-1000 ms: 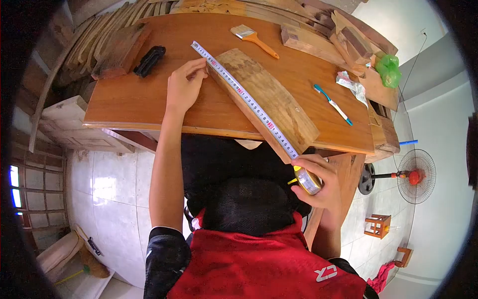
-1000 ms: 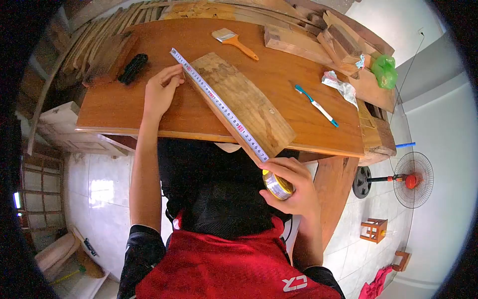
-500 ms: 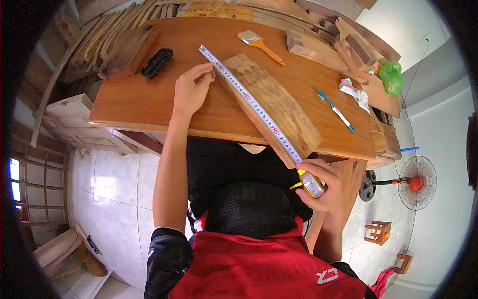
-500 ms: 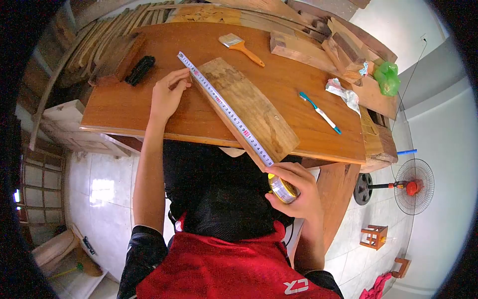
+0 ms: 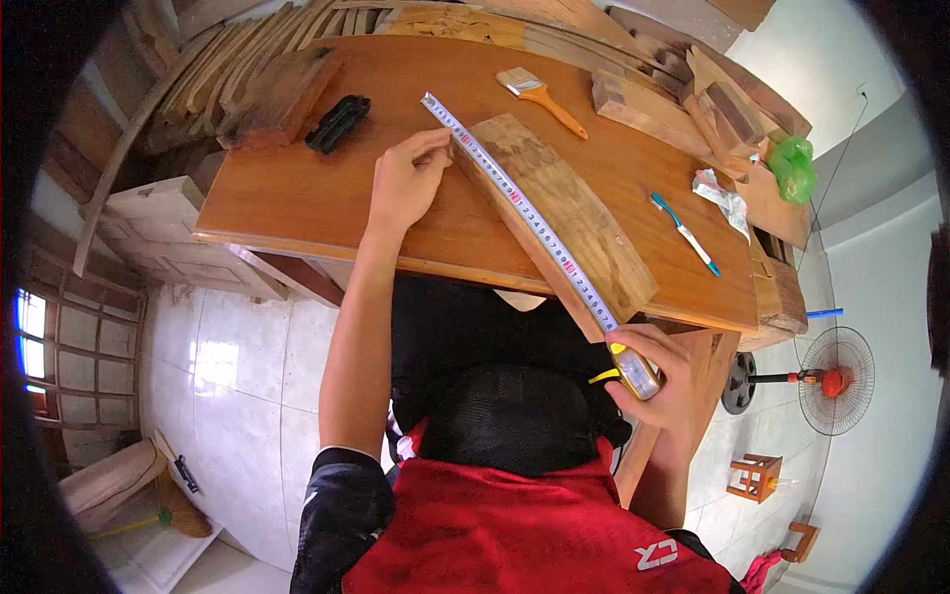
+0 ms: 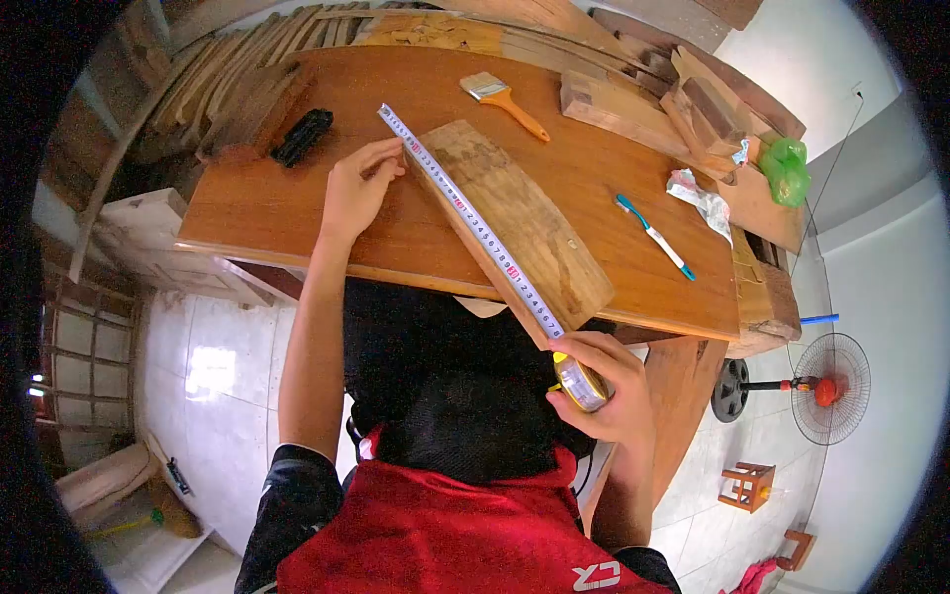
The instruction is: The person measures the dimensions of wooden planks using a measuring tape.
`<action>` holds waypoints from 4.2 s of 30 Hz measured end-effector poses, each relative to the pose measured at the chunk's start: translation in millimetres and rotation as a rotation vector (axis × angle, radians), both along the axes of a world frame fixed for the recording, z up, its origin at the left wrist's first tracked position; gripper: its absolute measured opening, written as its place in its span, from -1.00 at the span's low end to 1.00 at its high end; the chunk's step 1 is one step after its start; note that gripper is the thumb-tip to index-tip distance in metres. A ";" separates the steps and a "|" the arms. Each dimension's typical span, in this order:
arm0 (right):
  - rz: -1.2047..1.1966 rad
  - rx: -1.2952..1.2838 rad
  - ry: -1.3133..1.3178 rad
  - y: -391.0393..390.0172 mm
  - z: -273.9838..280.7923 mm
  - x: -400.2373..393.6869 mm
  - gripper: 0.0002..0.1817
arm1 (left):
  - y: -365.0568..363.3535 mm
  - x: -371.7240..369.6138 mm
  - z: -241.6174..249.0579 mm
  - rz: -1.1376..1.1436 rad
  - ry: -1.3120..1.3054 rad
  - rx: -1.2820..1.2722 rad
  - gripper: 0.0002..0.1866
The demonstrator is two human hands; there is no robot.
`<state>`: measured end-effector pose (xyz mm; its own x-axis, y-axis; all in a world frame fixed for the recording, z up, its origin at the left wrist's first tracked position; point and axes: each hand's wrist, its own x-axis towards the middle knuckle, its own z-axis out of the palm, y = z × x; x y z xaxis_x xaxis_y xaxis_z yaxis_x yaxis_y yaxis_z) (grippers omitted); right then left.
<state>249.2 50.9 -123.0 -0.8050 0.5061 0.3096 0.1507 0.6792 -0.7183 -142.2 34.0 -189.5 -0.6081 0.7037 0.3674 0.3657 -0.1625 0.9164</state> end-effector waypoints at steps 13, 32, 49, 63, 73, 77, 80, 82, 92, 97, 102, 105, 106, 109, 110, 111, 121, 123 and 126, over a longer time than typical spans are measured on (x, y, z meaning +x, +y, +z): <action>0.005 0.003 -0.008 0.9 -0.8 0.5 -0.38 | -0.3 -0.3 0.3 -0.014 0.008 -0.041 -0.67; 0.029 -0.013 -0.002 0.0 1.1 0.8 -0.38 | 1.3 -2.9 -4.3 0.009 0.024 -0.016 -0.69; 0.033 -0.009 -0.004 1.4 -0.9 2.0 -0.39 | 0.2 -1.0 0.5 0.018 0.041 -0.048 -0.70; 0.044 -0.010 0.004 2.2 -0.5 1.7 -0.40 | 0.5 -1.6 0.9 0.016 0.017 -0.063 -0.69; 0.046 -0.025 0.019 2.0 -1.1 1.4 -0.40 | 1.1 -1.7 -1.0 0.020 0.014 -0.057 -0.70; 0.038 -0.034 0.012 1.5 -1.4 1.1 -0.39 | 0.1 -3.5 -1.9 -0.005 0.036 -0.093 -0.68; 0.037 -0.032 0.016 1.1 -3.6 1.5 -0.39 | -0.3 -2.2 -1.0 0.000 0.034 -0.094 -0.67; 0.035 -0.032 0.017 0.8 -3.4 1.1 -0.38 | -0.9 -0.7 2.1 0.002 0.021 -0.103 -0.67; 0.045 0.001 0.011 0.4 -1.8 -0.1 -0.39 | -0.7 -2.0 1.3 -0.004 0.025 -0.110 -0.66; 0.059 0.005 0.014 0.9 -1.2 -0.9 -0.41 | -0.5 -3.2 -0.6 -0.015 0.022 -0.089 -0.67; 0.009 -0.061 0.057 -5.6 0.2 -1.2 -0.47 | -3.6 0.2 2.6 -0.009 -0.022 -0.009 -0.68; -0.129 -0.154 0.146 -10.4 -5.3 0.7 -0.51 | -3.7 3.2 3.5 -0.014 -0.026 0.020 -0.70; -0.181 -0.197 0.186 -10.7 -8.0 2.2 -0.53 | -4.2 5.9 5.7 -0.009 -0.012 0.010 -0.70; -0.268 -0.180 0.244 -8.5 -10.2 2.8 -0.56 | -6.4 11.3 10.0 0.070 0.247 -0.003 -0.74; -0.266 -0.194 0.231 -6.7 -12.9 6.7 -0.56 | -6.8 13.1 11.2 0.066 0.160 -0.048 -0.75; -0.233 -0.202 0.231 -5.8 -11.8 9.2 -0.56 | -7.8 14.2 12.9 0.070 0.168 -0.053 -0.76; -0.167 -0.145 0.169 -15.3 -5.9 8.5 -0.54 | -9.1 10.2 9.3 0.151 0.121 -0.047 -0.81; -0.166 -0.133 0.163 -17.0 -6.5 6.1 -0.54 | -10.0 11.7 11.5 0.159 0.135 -0.036 -0.81; -0.145 -0.098 0.156 -17.0 -5.0 3.2 -0.54 | -10.0 11.9 11.5 0.177 0.141 -0.069 -0.80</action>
